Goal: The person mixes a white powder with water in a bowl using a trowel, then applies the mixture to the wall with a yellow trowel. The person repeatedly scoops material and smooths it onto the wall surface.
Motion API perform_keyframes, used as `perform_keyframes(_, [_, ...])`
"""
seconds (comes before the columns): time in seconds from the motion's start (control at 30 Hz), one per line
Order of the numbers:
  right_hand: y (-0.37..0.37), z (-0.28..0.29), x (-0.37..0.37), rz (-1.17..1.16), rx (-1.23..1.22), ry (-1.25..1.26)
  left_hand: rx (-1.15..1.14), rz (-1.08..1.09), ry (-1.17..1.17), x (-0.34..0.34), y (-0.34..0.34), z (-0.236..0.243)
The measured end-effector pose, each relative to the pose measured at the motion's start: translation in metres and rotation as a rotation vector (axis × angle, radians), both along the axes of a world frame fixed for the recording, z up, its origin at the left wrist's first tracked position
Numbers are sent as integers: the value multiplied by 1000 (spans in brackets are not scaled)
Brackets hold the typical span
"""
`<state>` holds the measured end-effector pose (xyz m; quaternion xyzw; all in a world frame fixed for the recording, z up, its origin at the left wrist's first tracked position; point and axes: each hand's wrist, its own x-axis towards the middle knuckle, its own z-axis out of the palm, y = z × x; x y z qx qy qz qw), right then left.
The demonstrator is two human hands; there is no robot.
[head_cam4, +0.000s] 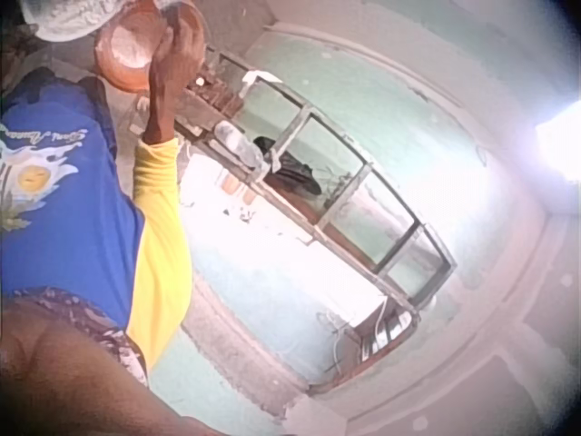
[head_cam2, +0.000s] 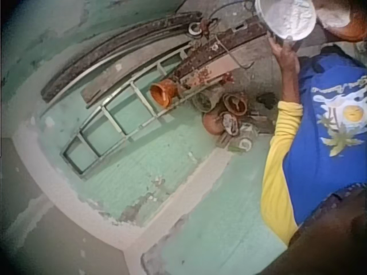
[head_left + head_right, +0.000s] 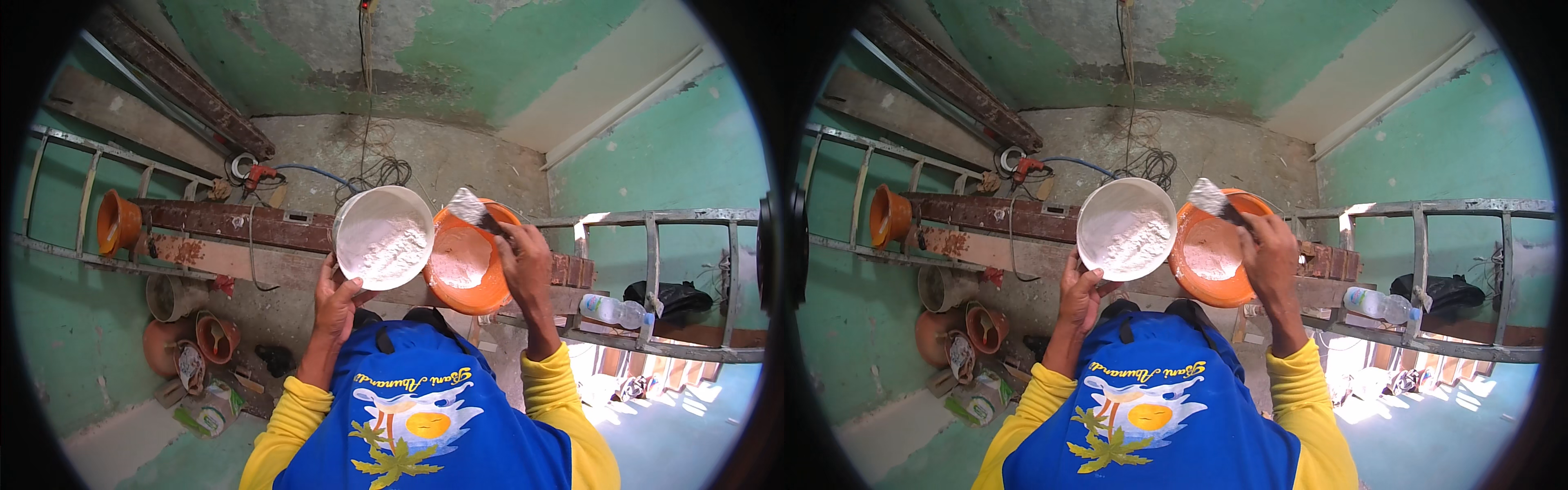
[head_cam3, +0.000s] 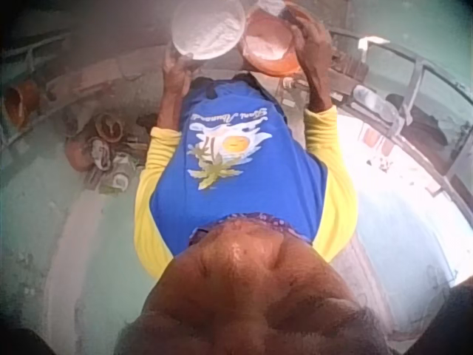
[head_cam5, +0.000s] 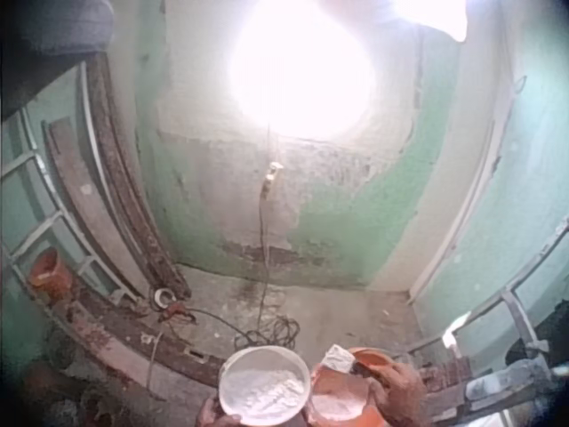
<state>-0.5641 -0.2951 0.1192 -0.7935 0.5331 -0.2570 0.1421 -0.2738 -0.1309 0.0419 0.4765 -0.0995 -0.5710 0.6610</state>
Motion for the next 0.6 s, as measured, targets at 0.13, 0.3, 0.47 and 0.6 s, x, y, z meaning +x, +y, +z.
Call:
perform_keyframes(0.13, [-4, -24, -38, 37, 67, 363, 16, 21, -17, 3, 5, -4])
perform_keyframes(0.3, [-12, -119, -48, 101, -13, 765, 50, 29, -5, 7, 7, -4])
perform_keyframes(0.47, [-16, -157, -48, 208, 138, 631, 48, 11, -12, 5, 9, 2])
perform_keyframes(0.6, [-19, -176, -47, 273, 162, 491, 46, -4, -3, 2, 10, -3])
